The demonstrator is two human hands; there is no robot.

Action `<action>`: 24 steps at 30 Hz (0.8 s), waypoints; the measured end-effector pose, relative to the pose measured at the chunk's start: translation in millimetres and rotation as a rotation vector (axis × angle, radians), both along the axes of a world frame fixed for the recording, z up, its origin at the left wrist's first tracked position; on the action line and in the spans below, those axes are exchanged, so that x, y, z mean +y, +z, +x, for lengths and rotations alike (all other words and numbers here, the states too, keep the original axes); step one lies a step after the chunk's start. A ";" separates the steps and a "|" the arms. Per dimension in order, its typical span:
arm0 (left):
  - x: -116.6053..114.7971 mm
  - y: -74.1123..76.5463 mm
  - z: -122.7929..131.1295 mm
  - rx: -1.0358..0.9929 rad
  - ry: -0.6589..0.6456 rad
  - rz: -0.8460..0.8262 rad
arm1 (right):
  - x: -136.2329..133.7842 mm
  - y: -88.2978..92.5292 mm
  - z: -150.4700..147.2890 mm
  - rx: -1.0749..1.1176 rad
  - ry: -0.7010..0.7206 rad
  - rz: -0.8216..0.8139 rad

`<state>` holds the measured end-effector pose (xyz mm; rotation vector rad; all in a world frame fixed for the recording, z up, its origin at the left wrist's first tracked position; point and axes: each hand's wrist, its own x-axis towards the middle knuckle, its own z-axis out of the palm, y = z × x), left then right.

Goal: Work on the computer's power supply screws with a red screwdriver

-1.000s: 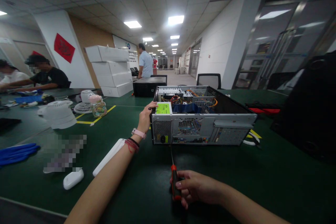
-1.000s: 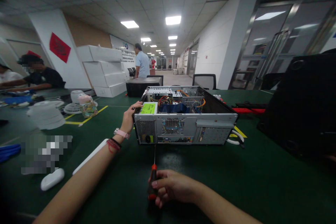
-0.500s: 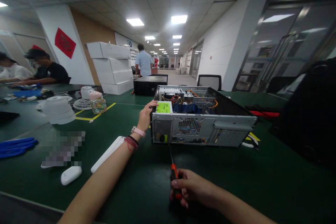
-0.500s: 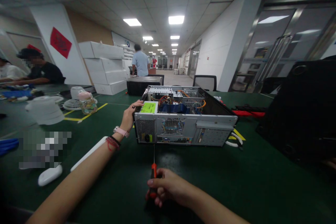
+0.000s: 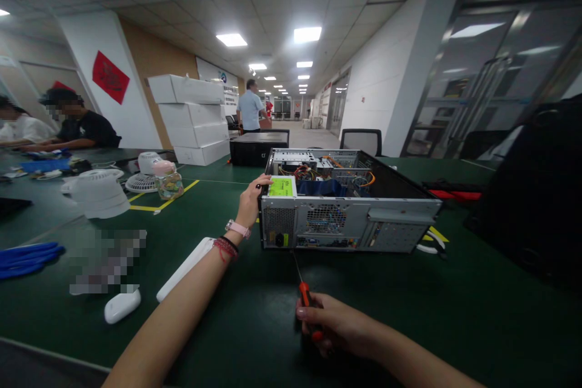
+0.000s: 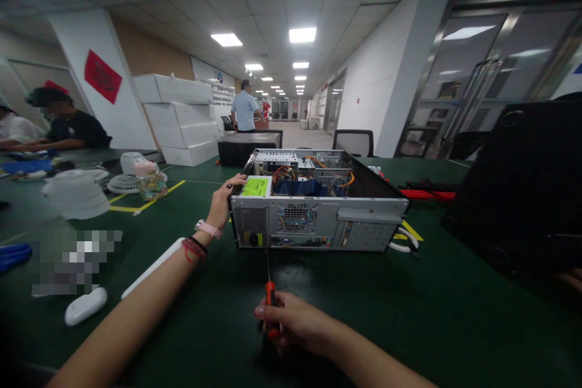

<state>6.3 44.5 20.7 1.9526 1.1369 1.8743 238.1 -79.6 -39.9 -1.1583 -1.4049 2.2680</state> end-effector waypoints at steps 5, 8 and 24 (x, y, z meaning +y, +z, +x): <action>1.9 -1.3 0.0 -0.018 -0.017 0.011 | -0.7 -1.9 -0.3 -0.046 -0.016 0.029; 2.6 -1.7 -0.2 -0.025 -0.024 0.008 | -0.4 -2.3 -0.9 -0.086 -0.042 0.026; 0.4 -0.6 -0.8 0.014 -0.006 -0.005 | 0.5 -10.7 -3.3 -0.032 -0.087 0.047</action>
